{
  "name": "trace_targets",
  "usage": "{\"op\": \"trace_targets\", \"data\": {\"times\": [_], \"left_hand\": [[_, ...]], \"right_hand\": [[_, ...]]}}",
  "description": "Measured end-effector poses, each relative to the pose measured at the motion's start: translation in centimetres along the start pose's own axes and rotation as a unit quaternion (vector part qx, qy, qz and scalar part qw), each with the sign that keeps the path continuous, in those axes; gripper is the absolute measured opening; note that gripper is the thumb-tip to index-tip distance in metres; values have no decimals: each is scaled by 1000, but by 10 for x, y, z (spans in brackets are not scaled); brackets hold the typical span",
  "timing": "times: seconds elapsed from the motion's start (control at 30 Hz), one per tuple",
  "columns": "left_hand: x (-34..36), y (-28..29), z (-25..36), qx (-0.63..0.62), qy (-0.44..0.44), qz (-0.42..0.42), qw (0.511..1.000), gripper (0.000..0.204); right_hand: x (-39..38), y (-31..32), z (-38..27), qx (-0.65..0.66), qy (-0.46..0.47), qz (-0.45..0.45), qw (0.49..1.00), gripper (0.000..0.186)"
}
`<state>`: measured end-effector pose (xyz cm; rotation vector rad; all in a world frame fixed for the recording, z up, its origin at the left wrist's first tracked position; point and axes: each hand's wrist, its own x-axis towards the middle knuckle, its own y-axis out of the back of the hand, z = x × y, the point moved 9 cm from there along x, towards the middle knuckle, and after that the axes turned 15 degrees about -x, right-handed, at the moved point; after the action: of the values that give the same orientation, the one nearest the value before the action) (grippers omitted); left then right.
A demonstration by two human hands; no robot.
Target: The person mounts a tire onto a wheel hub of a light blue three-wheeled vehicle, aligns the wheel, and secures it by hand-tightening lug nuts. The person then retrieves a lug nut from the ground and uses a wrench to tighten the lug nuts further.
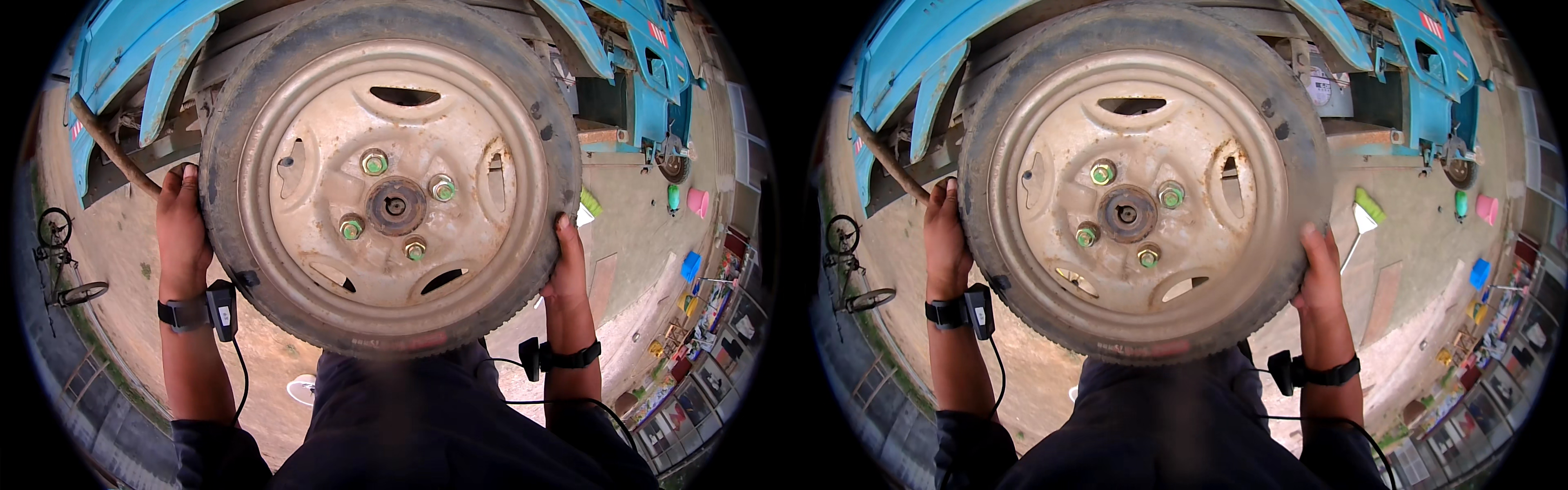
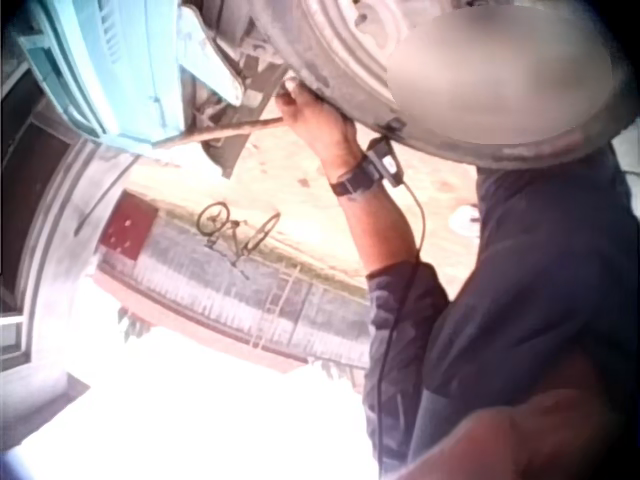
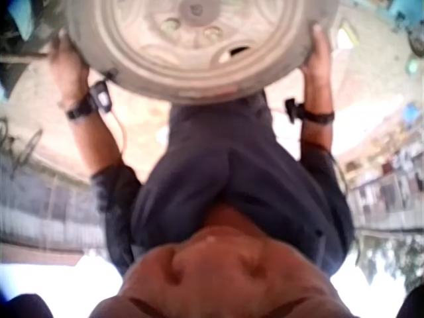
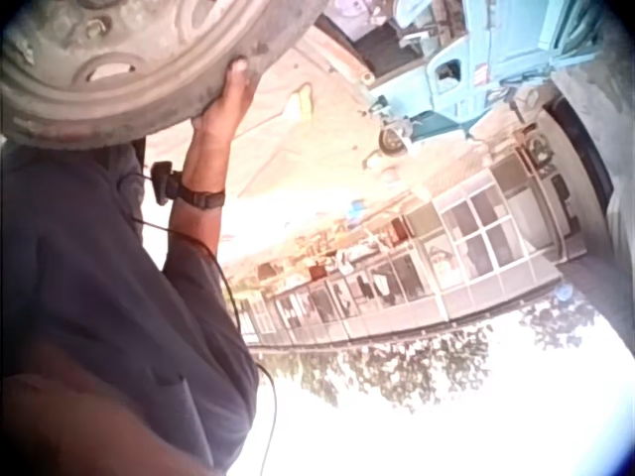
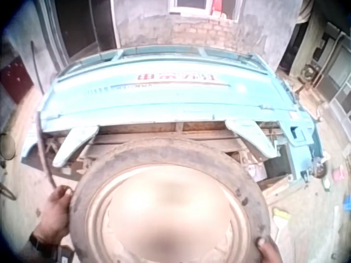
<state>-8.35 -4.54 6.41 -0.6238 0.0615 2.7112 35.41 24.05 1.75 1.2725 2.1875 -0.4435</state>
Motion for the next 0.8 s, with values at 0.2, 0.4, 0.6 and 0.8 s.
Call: {"op": "trace_targets", "data": {"times": [0.2,0.4,0.6,0.8], "left_hand": [[0,12,-12,0,-2,5,1000,26],[-2,23,-19,8,0,8,1000,31],[-13,18,-22,0,-9,48,999,24],[-22,21,-29,0,-22,65,998,26]], "right_hand": [[8,3,0,-38,0,-13,999,70],[14,0,-6,-52,9,-35,998,71],[25,7,-4,-62,0,-42,997,71],[35,6,-8,-72,-2,-56,996,70]]}}
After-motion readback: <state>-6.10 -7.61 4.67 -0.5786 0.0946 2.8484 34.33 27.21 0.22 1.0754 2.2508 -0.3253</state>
